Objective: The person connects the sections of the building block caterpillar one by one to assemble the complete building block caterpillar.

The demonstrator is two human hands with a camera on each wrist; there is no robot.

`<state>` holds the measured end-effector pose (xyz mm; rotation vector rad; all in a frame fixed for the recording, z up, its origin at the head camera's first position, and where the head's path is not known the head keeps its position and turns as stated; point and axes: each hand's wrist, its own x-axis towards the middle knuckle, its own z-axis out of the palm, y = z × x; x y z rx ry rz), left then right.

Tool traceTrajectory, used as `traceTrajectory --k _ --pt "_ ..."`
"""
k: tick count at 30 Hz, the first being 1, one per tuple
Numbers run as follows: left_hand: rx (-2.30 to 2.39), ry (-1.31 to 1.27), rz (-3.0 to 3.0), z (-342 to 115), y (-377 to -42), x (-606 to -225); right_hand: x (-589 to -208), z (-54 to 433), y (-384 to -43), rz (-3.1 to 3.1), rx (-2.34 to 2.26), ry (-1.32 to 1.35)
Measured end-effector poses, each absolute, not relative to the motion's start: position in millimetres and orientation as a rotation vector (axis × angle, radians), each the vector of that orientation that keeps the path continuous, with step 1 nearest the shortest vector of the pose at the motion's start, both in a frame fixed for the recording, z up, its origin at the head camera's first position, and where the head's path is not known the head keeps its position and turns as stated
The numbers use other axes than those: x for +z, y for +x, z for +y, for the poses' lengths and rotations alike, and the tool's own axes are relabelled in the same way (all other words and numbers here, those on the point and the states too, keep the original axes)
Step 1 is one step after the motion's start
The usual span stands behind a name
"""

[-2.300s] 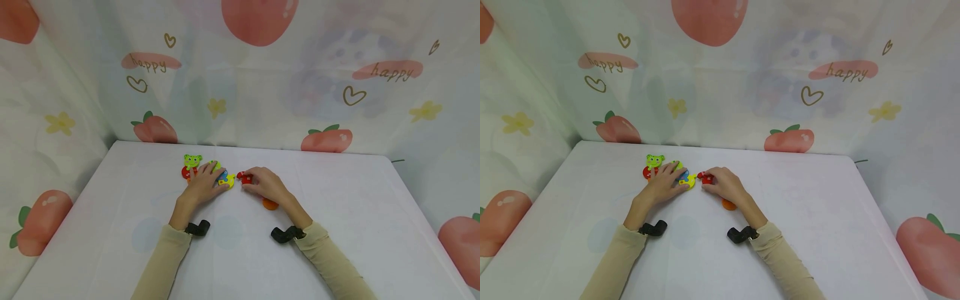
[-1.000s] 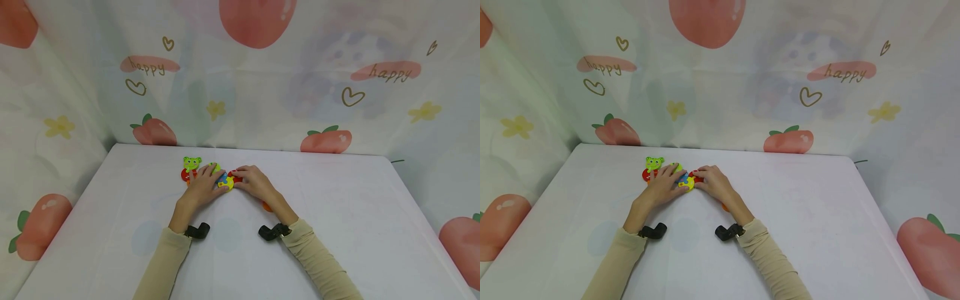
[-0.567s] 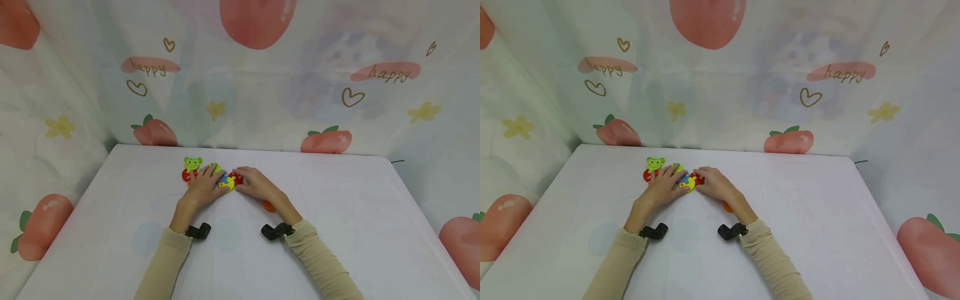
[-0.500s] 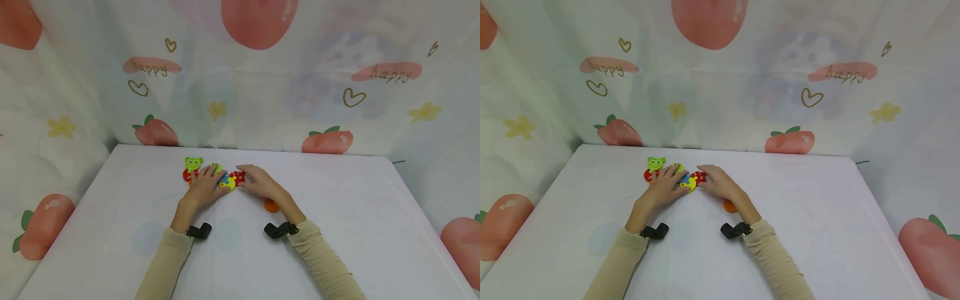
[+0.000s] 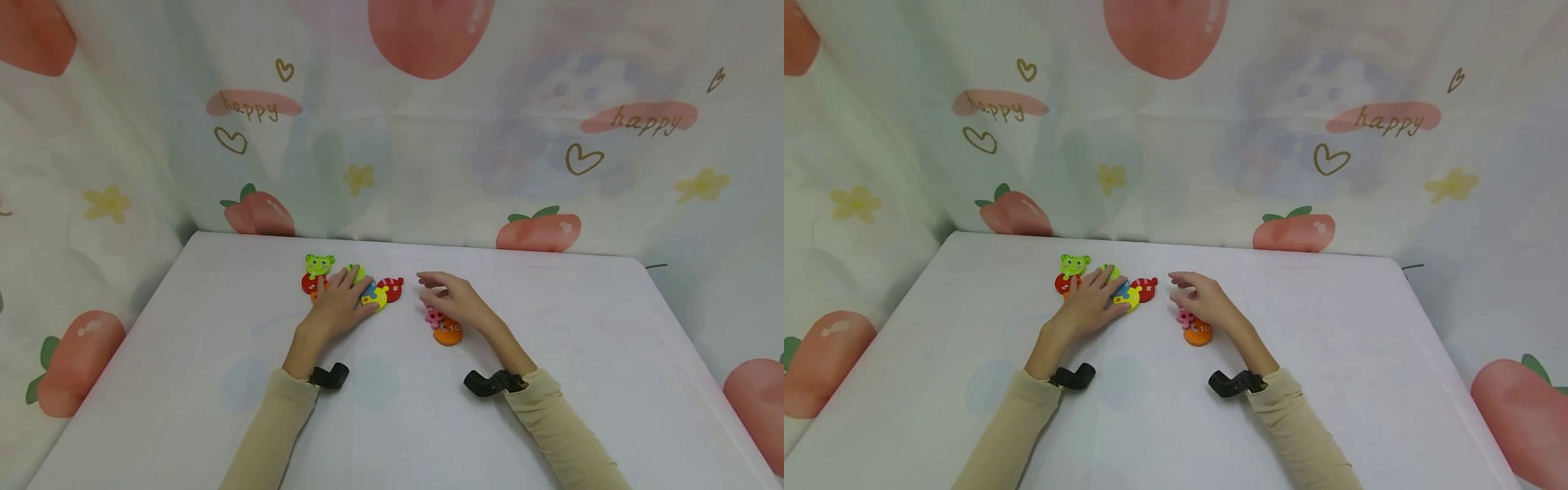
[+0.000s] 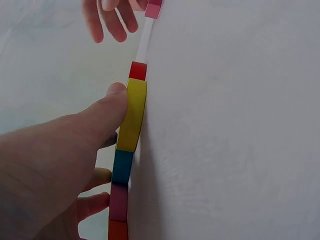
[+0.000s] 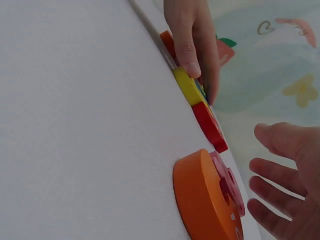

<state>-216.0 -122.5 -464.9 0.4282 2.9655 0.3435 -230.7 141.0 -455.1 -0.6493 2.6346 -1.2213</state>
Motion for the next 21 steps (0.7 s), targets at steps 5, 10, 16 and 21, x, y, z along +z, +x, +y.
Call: traceTrajectory --k 5,10,16,21 --pt "0.317 0.454 2.937 -120.3 -215.6 -464.3 -454.6 147.2 -221.9 2.661 -1.179 -0.663" --pt "0.294 0.462 2.921 -121.3 -213.6 -465.9 -456.4 153.2 -217.4 2.65 -1.149 -0.68" --pt "0.313 0.491 2.937 -121.2 -211.6 -469.4 -452.2 155.5 -215.4 2.645 -1.075 -0.679" --pt "0.347 0.45 2.946 -118.6 -211.0 -467.8 -449.2 153.8 -215.4 2.687 -0.959 -0.705"
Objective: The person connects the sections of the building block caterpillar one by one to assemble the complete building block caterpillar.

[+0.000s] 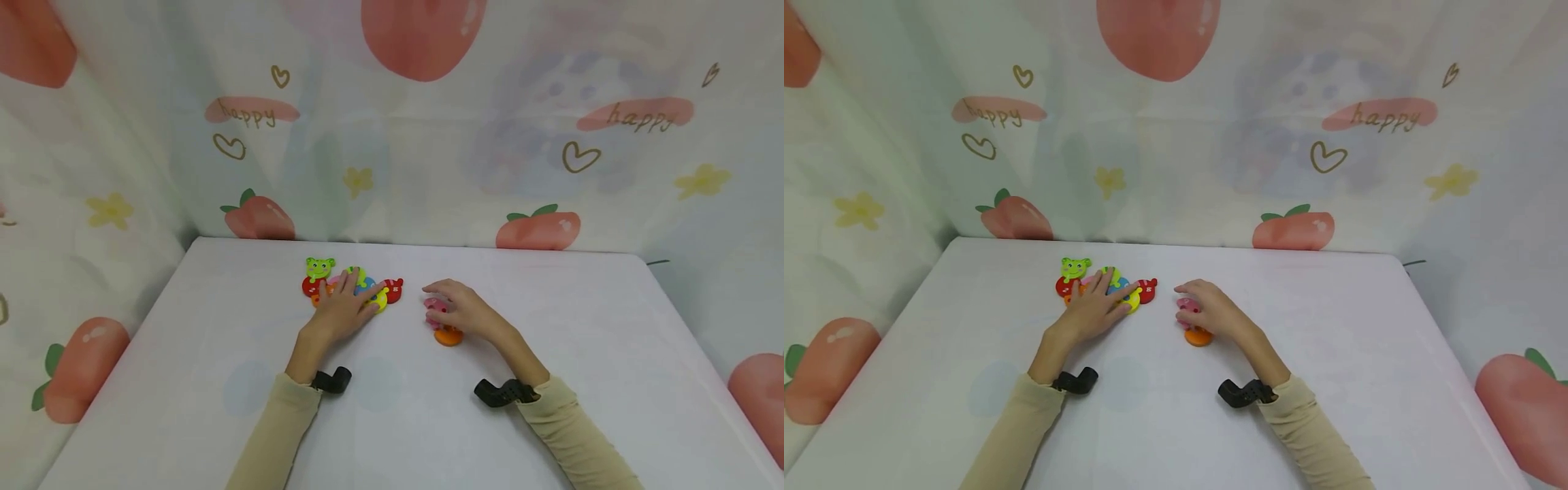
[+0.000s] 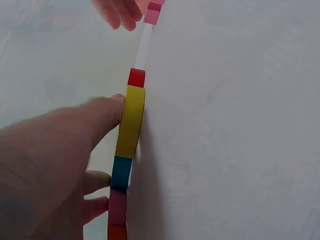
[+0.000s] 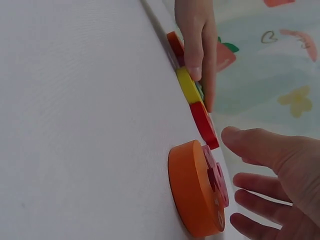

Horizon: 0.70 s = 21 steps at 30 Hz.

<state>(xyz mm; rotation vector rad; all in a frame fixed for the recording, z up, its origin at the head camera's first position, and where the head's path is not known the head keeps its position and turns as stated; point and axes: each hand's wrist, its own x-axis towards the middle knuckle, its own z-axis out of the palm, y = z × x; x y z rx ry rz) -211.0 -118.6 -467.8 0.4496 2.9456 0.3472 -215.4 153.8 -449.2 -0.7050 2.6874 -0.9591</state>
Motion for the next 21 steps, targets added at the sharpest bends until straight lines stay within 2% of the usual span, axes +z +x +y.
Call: traceTrajectory --k 6,21 --pt "0.437 0.349 2.954 -112.0 -209.4 -464.0 -447.4 154.2 -215.5 2.734 -0.793 -0.738" --pt "0.465 0.227 2.984 -94.7 -209.5 -466.4 -448.0 162.1 -217.0 2.714 -0.795 -0.705"
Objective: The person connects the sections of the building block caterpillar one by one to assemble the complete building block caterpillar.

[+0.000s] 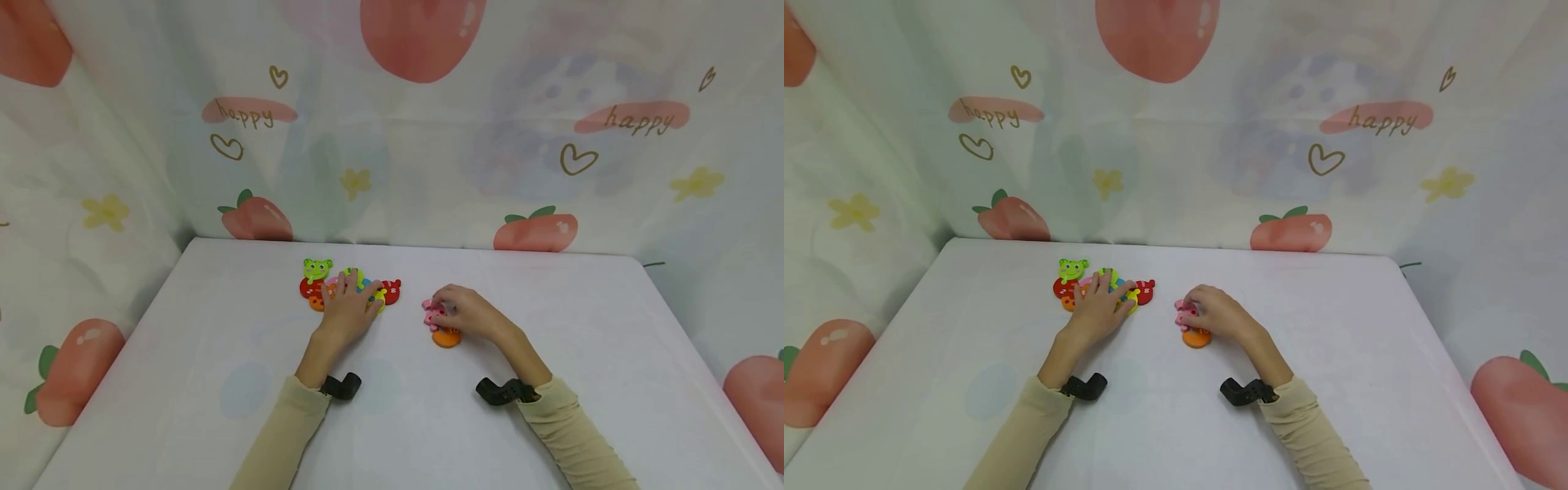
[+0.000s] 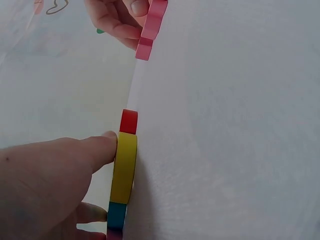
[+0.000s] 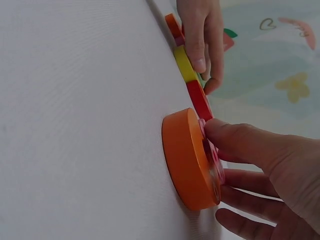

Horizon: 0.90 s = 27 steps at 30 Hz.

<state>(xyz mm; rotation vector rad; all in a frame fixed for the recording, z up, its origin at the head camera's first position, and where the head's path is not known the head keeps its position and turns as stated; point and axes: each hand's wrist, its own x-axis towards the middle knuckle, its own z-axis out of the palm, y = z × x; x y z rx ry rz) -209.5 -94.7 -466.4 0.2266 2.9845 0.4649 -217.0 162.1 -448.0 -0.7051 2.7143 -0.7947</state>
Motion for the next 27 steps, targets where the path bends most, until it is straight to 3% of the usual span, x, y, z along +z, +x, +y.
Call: traceTrajectory --k 27 --pt "0.408 0.243 2.973 -95.4 -208.7 -466.4 -444.6 153.7 -209.7 2.728 -0.763 -0.709"
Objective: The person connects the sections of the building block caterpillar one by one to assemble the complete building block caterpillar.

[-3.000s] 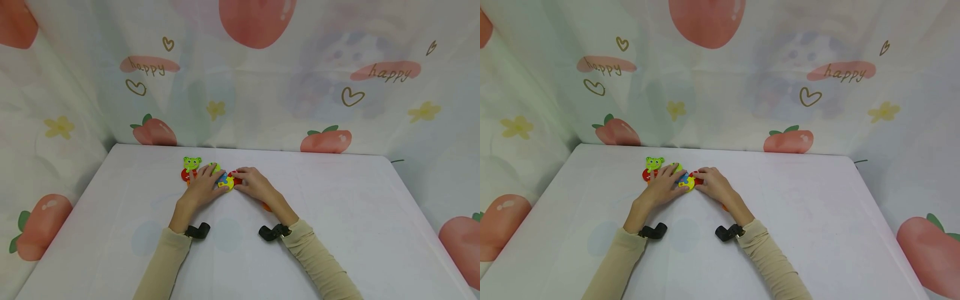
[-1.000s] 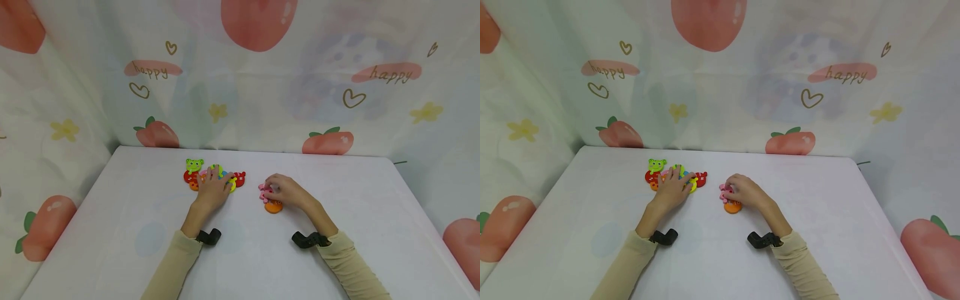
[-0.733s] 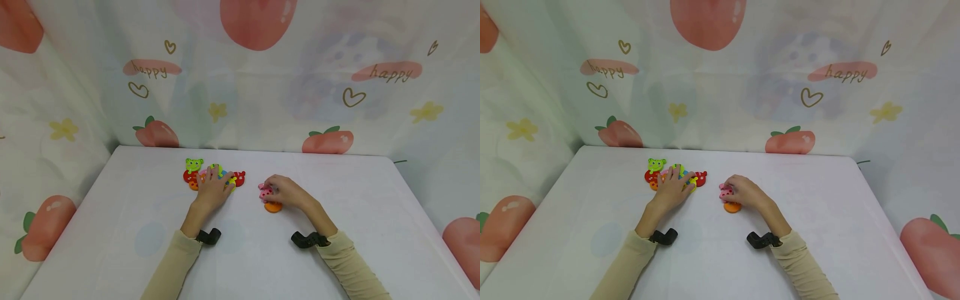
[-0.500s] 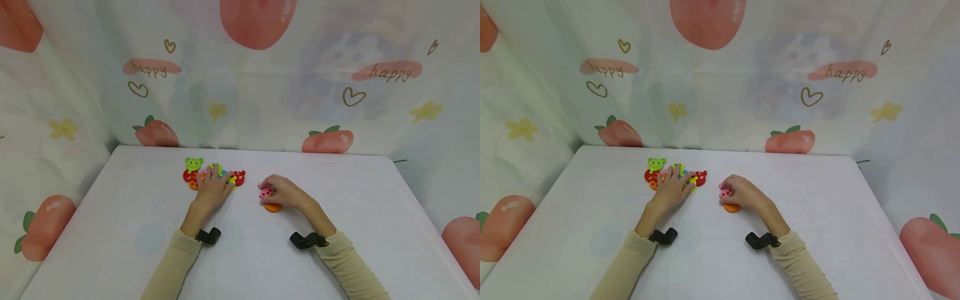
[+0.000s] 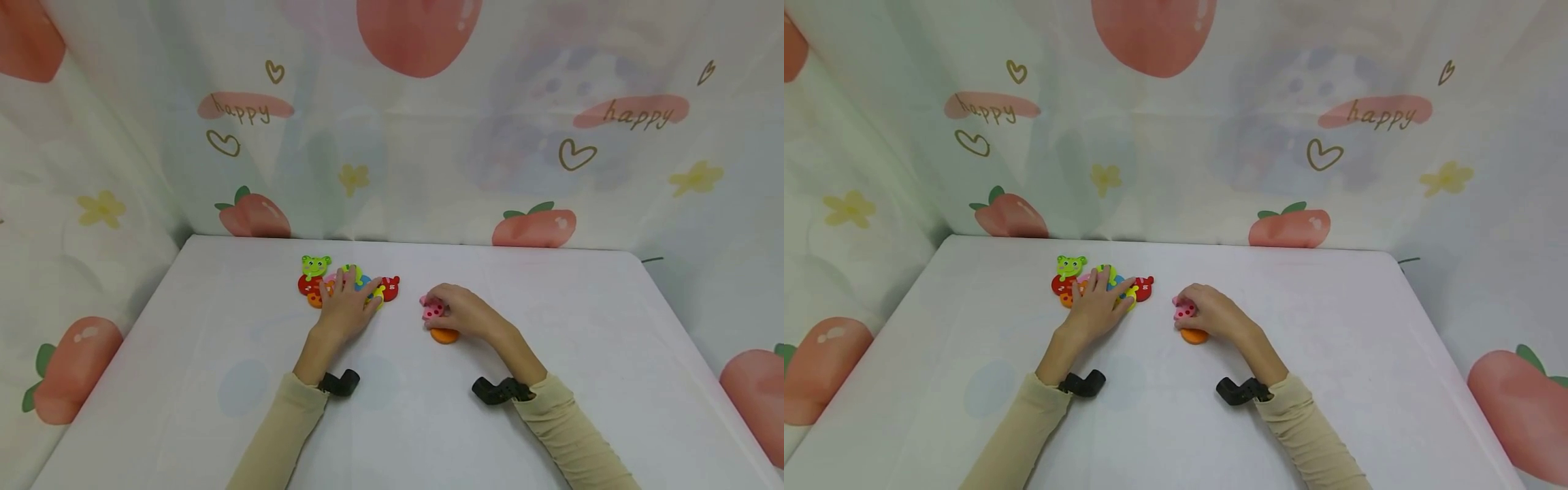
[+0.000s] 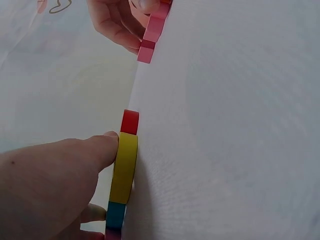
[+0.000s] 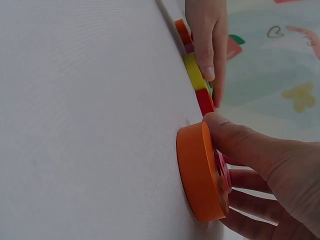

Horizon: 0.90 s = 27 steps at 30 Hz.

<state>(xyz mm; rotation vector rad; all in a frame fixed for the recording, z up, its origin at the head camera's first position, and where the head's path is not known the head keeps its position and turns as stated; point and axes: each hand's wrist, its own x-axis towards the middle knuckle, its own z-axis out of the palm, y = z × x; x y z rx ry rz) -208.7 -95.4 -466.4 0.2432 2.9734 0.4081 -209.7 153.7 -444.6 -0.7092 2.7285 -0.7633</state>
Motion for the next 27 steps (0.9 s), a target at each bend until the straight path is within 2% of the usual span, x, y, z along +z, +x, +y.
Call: traceTrajectory --k 27 --pt "0.348 0.296 2.983 -98.2 -208.8 -469.9 -446.9 153.3 -209.8 2.729 -0.736 -0.719"
